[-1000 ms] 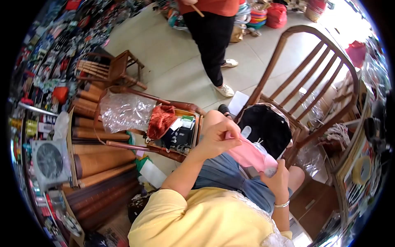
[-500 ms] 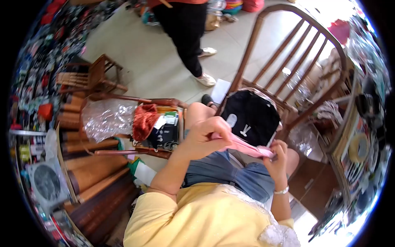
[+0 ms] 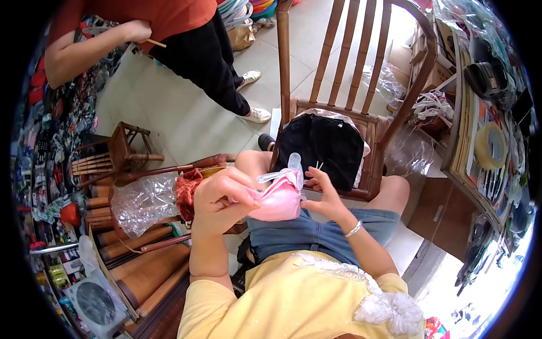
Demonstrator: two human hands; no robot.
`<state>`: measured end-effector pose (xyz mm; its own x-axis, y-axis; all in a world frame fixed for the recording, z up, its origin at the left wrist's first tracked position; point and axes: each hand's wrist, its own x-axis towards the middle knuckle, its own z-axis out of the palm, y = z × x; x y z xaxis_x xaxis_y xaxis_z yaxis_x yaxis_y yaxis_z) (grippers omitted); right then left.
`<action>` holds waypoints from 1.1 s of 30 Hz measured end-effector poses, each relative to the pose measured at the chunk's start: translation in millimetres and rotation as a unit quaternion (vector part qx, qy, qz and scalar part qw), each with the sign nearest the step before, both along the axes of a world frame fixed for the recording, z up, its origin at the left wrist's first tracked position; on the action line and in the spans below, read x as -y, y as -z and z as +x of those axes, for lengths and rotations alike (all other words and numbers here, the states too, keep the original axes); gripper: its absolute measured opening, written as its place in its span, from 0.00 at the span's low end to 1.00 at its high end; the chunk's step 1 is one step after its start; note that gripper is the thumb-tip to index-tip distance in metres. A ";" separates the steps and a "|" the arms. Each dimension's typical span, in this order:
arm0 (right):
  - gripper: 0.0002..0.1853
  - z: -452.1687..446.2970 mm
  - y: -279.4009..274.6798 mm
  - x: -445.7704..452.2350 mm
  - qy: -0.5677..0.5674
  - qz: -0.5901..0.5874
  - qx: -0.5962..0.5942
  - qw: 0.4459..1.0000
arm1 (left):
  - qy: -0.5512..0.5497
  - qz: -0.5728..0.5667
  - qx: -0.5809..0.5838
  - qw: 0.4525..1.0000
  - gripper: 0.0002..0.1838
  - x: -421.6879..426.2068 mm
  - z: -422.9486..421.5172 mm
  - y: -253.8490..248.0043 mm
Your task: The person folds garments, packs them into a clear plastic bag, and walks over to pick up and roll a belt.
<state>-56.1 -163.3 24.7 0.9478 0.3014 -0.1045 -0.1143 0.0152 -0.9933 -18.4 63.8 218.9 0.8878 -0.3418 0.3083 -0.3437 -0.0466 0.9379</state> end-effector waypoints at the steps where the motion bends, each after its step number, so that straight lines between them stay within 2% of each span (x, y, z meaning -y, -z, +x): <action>1: 0.48 2.5 -1.0 -8.2 0.004 0.003 0.002 1.000 | 0.004 0.003 0.002 1.000 0.12 -0.2 -0.9 -1.5; 3: 0.47 6.6 -2.0 -21.6 0.054 -0.001 0.028 0.998 | -0.025 -0.040 0.008 0.999 0.11 -1.2 -3.9 -3.1; 4: 0.42 10.8 -3.8 -24.5 0.062 0.006 0.030 0.998 | -0.024 -0.035 0.019 0.999 0.11 -4.3 -4.6 -3.7; 7: 0.38 21.3 2.4 -29.9 0.045 0.022 -0.010 0.999 | -0.016 -0.020 0.030 0.999 0.12 -13.9 -8.0 -6.5; 8: 0.29 22.7 6.3 -31.8 0.042 0.028 -0.008 0.999 | -0.014 -0.013 0.035 0.999 0.13 -15.7 -9.2 -6.5; 9: 0.29 23.0 11.1 -32.2 0.045 0.025 -0.008 0.999 | -0.011 -0.016 0.035 0.999 0.13 -16.4 -10.2 -5.7; 11: 0.21 24.0 18.2 -31.5 0.061 0.128 0.003 0.990 | -0.049 -0.074 0.027 0.996 0.11 -17.9 -11.3 -3.8; 12: 0.13 24.9 3.9 -29.1 0.093 0.139 0.023 0.986 | -0.063 -0.079 0.027 0.995 0.11 -21.5 -11.8 -0.4; 13: 0.13 24.3 -9.0 -21.6 0.094 0.137 0.025 0.986 | -0.062 -0.082 0.027 0.994 0.11 -25.1 -9.0 2.3; 15: 0.10 22.5 -29.9 1.1 0.113 0.187 -0.105 0.970 | -0.096 -0.037 0.045 0.994 0.11 -34.4 -2.1 7.7; 16: 0.08 24.7 -36.2 13.2 0.134 0.179 -0.124 0.967 | -0.107 0.019 0.047 0.993 0.11 -40.9 4.7 12.3; 17: 0.08 28.6 -35.3 29.5 0.137 0.103 -0.079 0.982 | -0.124 0.001 0.050 0.991 0.10 -37.3 16.9 22.1; 19: 0.09 42.7 -51.0 54.8 0.176 0.049 -0.078 0.980 | -0.179 0.095 -0.047 0.978 0.10 -42.4 36.9 39.5; 20: 0.09 51.4 -55.5 66.2 0.193 0.042 -0.077 0.977 | -0.182 0.086 -0.079 0.976 0.11 -36.8 51.4 50.8; 23: 0.08 80.5 -51.1 93.7 0.225 0.053 0.006 0.973 | -0.144 0.073 -0.058 0.985 0.12 -20.1 104.2 88.9; 25: 0.08 94.1 -64.4 105.5 0.238 0.044 0.046 0.969 | -0.134 0.072 -0.042 0.987 0.12 -8.6 125.4 93.6; 26: 0.08 97.1 -72.0 108.6 0.252 0.082 0.048 0.963 | -0.128 0.073 -0.035 0.988 0.12 -2.5 132.9 92.2; 29: 0.09 96.7 -72.6 121.6 0.258 0.013 0.106 0.960 | -0.124 0.059 -0.025 0.990 0.12 6.8 137.4 94.5; 31: 0.10 87.6 -53.7 124.2 0.254 0.009 0.112 0.961 | -0.134 0.157 0.050 0.977 0.11 4.6 129.8 112.1; 32: 0.10 80.3 -39.6 123.6 0.253 -0.014 0.118 0.960 | -0.137 0.164 0.027 0.977 0.11 2.6 122.9 129.0; 33: 0.10 73.9 -23.3 123.5 0.253 -0.036 0.126 0.958 | -0.131 0.203 0.073 0.968 0.11 -1.4 116.8 148.0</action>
<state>17.8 -286.8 48.1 0.9683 -0.2038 0.1446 0.1340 -0.0649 -0.9889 98.3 65.2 70.9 0.9171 -0.2301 0.3256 -0.3985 -0.5038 0.7664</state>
